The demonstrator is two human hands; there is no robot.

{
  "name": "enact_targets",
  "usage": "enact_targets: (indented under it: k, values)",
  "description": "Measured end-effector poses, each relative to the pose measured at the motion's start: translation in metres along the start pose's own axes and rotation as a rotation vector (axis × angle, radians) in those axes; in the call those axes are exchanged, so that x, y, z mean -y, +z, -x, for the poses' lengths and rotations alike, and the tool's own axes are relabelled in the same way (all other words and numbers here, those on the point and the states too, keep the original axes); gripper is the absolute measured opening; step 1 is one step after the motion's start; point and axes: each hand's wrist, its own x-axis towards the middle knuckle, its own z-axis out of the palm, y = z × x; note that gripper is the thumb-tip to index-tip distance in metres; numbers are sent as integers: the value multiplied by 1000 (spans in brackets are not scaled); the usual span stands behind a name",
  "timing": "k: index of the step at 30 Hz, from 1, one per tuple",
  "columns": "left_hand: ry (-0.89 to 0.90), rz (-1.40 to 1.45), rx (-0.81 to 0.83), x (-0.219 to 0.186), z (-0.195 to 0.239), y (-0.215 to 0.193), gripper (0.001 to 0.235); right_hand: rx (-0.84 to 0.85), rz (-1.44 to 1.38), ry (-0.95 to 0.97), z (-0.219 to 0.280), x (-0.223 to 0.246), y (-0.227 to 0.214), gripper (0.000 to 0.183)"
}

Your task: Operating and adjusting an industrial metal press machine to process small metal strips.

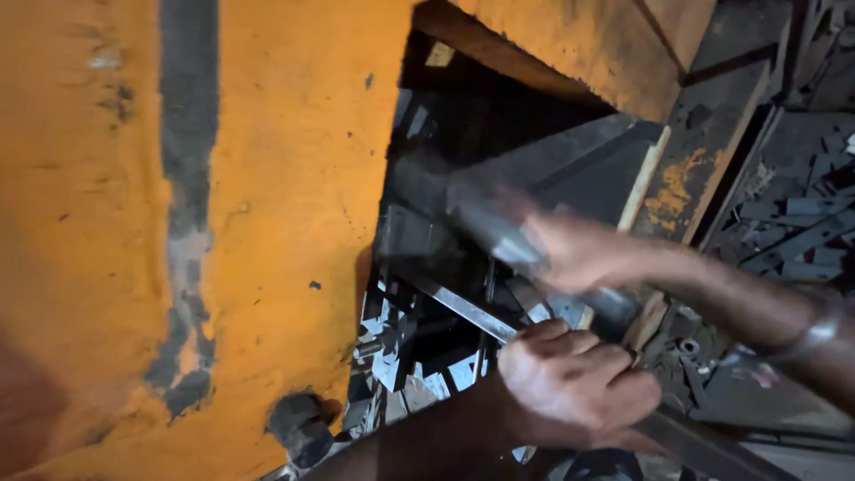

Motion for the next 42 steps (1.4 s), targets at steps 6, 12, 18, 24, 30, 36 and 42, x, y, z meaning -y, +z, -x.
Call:
enact_targets:
  k: [6,12,18,24,30,36,42]
  values:
    - [-6,-23,29,7,-15,-22,58,188,172,139,1,16,-21,119]
    - [4,111,104,5,11,9,51,-55,-17,224,-9,50,-7,112]
    - [-42,22,-99,9,3,4,53,218,125,68,-7,-33,-26,120]
    - [23,32,39,10,-9,-13,47,-44,-141,-111,-4,-56,1,128]
    - [17,5,138,9,-16,-31,41,266,29,118,23,-25,-24,123]
    - [10,92,80,8,-10,-11,55,58,135,-151,17,-81,4,121]
    - [-7,105,-61,13,-16,-20,49,239,19,99,28,-50,-18,126]
